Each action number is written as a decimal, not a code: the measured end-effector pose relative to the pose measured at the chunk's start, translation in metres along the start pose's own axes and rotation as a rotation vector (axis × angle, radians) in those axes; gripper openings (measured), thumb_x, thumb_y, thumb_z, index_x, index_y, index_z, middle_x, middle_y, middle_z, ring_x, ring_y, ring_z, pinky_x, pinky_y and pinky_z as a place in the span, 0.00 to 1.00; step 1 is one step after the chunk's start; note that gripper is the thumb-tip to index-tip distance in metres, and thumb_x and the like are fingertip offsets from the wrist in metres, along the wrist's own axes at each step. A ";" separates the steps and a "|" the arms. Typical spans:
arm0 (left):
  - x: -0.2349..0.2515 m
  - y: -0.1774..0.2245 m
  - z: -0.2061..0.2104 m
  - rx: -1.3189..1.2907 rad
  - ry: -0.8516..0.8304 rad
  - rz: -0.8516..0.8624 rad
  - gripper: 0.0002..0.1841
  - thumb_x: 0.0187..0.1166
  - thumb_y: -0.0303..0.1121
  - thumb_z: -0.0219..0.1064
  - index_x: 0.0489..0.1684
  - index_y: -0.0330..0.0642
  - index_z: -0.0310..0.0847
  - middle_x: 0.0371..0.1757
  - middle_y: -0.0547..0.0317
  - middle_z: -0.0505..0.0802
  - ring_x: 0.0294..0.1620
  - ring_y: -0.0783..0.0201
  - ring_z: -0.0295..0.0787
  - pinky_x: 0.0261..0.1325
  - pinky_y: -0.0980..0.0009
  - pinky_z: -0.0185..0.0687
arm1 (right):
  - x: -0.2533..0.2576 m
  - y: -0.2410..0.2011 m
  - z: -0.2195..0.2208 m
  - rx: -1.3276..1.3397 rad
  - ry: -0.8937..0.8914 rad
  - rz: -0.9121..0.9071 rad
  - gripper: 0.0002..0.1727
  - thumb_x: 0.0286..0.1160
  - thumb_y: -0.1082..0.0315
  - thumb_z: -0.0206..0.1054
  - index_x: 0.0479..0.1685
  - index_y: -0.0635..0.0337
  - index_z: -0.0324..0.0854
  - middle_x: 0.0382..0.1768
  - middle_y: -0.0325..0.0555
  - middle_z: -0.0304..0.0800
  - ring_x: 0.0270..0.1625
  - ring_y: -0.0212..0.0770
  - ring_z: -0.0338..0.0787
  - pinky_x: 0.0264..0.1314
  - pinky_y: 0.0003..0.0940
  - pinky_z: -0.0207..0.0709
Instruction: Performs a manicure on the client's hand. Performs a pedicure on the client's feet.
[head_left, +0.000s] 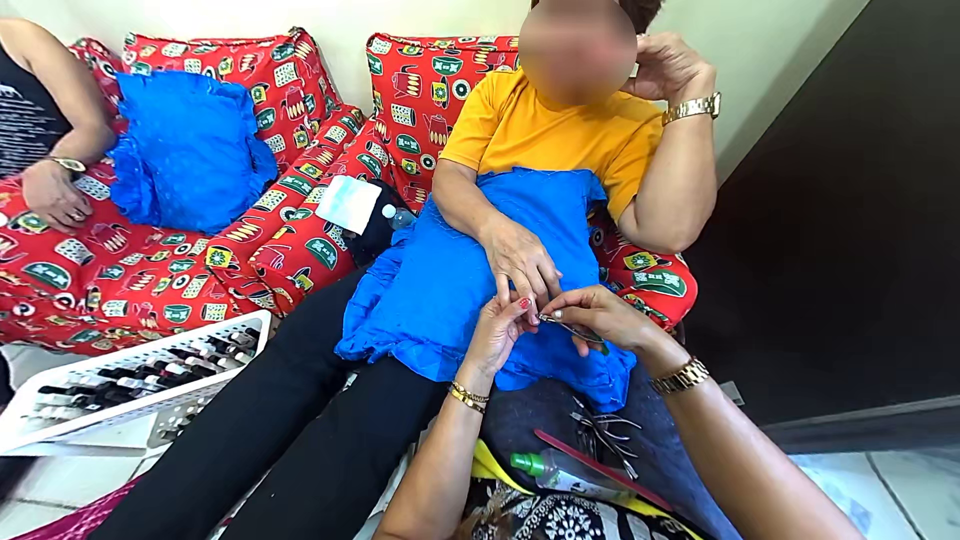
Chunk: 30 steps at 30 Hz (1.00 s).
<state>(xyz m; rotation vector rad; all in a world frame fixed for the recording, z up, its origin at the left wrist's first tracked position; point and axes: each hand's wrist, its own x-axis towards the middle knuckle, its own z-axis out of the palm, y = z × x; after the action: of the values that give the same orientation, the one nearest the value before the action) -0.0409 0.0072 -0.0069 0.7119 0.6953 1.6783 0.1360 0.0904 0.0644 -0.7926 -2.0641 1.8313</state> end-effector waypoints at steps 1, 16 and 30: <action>0.000 0.000 0.000 -0.001 0.003 -0.002 0.09 0.82 0.24 0.59 0.34 0.40 0.85 0.28 0.59 0.92 0.30 0.69 0.91 0.42 0.73 0.89 | 0.001 -0.001 0.001 -0.004 0.010 0.001 0.11 0.86 0.73 0.58 0.47 0.63 0.88 0.17 0.32 0.83 0.12 0.22 0.76 0.15 0.16 0.73; -0.006 -0.006 -0.004 -0.085 -0.069 -0.055 0.08 0.84 0.30 0.61 0.44 0.39 0.87 0.40 0.54 0.96 0.42 0.64 0.95 0.53 0.67 0.91 | 0.018 0.006 0.030 0.646 0.025 -0.639 0.09 0.82 0.61 0.63 0.41 0.48 0.90 0.14 0.30 0.80 0.15 0.23 0.79 0.22 0.20 0.76; -0.001 -0.009 -0.013 -0.131 -0.194 -0.046 0.08 0.80 0.38 0.71 0.43 0.45 0.89 0.39 0.56 0.96 0.45 0.62 0.95 0.56 0.63 0.90 | -0.021 0.045 0.046 0.520 0.233 -0.094 0.11 0.84 0.72 0.57 0.41 0.61 0.87 0.14 0.31 0.79 0.10 0.23 0.73 0.13 0.17 0.71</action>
<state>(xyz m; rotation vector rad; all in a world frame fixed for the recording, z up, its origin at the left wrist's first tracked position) -0.0449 0.0067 -0.0227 0.7486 0.4574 1.5727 0.1385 0.0428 0.0163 -0.7060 -1.3675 1.9826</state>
